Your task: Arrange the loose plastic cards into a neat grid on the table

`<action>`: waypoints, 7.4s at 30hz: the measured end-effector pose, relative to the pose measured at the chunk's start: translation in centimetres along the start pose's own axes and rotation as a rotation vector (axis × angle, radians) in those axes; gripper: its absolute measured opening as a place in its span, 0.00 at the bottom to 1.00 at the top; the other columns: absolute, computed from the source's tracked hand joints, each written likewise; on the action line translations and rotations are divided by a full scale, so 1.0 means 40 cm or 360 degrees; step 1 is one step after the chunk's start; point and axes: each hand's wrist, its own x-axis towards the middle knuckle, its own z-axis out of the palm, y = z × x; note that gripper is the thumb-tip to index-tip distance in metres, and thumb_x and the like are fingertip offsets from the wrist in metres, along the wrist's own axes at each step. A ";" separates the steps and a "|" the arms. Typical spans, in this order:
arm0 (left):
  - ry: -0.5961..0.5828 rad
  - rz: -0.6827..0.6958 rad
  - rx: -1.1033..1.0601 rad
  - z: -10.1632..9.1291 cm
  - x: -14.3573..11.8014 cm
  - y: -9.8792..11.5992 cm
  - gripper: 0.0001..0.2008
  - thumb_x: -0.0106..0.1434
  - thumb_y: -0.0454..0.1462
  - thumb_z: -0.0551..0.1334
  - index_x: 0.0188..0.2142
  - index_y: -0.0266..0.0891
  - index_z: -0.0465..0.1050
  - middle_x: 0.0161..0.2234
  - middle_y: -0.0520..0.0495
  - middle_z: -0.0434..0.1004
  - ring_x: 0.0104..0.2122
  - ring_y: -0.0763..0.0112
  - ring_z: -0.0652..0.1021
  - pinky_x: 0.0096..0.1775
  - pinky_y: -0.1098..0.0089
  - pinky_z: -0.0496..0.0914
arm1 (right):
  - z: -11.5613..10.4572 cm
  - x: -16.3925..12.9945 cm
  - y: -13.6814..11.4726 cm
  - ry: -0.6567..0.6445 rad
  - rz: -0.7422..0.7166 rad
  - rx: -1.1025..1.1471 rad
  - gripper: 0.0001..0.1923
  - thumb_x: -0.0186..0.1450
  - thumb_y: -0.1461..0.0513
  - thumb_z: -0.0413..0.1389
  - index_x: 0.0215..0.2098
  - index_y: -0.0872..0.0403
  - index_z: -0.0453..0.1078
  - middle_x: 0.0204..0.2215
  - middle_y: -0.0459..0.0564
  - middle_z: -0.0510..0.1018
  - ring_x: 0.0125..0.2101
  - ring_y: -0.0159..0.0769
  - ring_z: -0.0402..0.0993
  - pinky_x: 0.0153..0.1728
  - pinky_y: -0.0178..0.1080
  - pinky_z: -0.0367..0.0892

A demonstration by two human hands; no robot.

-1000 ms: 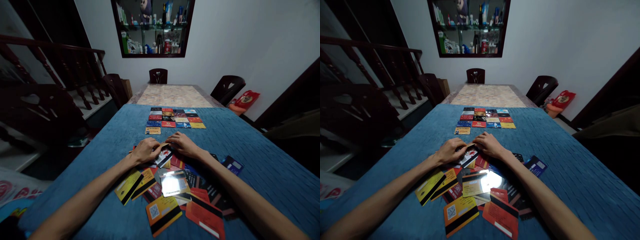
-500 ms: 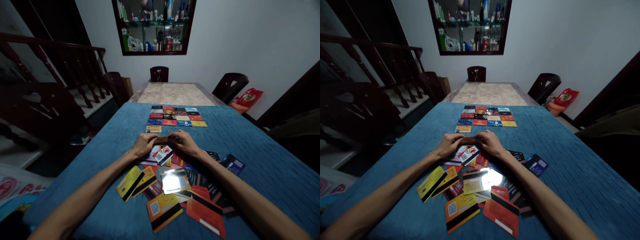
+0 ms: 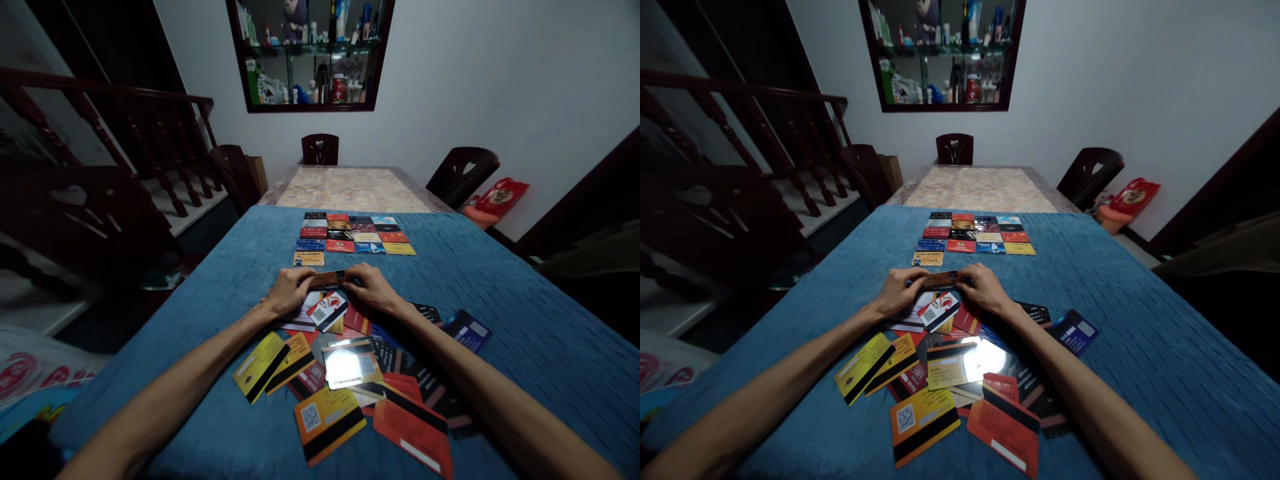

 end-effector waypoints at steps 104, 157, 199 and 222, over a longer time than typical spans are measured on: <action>0.0354 0.0098 -0.0137 -0.015 0.011 -0.028 0.18 0.58 0.30 0.62 0.50 0.39 0.69 0.35 0.51 0.79 0.32 0.72 0.78 0.39 0.70 0.74 | 0.002 0.003 -0.086 0.0485 -0.0350 -0.0814 0.27 0.67 0.60 0.54 0.63 0.59 0.61 0.49 0.61 0.74 0.47 0.51 0.63 0.43 0.48 0.62; 0.0064 -0.0129 0.0411 0.009 0.060 -0.159 0.12 0.66 0.31 0.58 0.47 0.35 0.74 0.41 0.41 0.74 0.41 0.61 0.76 0.47 0.62 0.73 | 0.113 0.182 0.017 0.0065 0.0120 -0.0200 0.10 0.66 0.59 0.57 0.44 0.53 0.74 0.41 0.55 0.73 0.45 0.43 0.68 0.46 0.42 0.63; -0.0031 0.0136 0.0242 -0.041 0.025 -0.095 0.11 0.63 0.29 0.59 0.41 0.36 0.78 0.42 0.43 0.75 0.43 0.64 0.77 0.50 0.63 0.72 | -0.052 0.201 -0.151 0.0084 -0.0190 -0.0219 0.08 0.64 0.66 0.55 0.35 0.54 0.78 0.34 0.51 0.81 0.36 0.38 0.74 0.37 0.35 0.62; -0.0485 0.0519 0.0526 -0.036 -0.053 0.099 0.09 0.62 0.42 0.63 0.36 0.39 0.76 0.34 0.44 0.74 0.38 0.61 0.71 0.42 0.62 0.66 | -0.022 -0.082 -0.103 -0.0218 -0.0313 -0.0226 0.17 0.67 0.56 0.57 0.54 0.49 0.72 0.53 0.54 0.75 0.50 0.46 0.63 0.49 0.49 0.62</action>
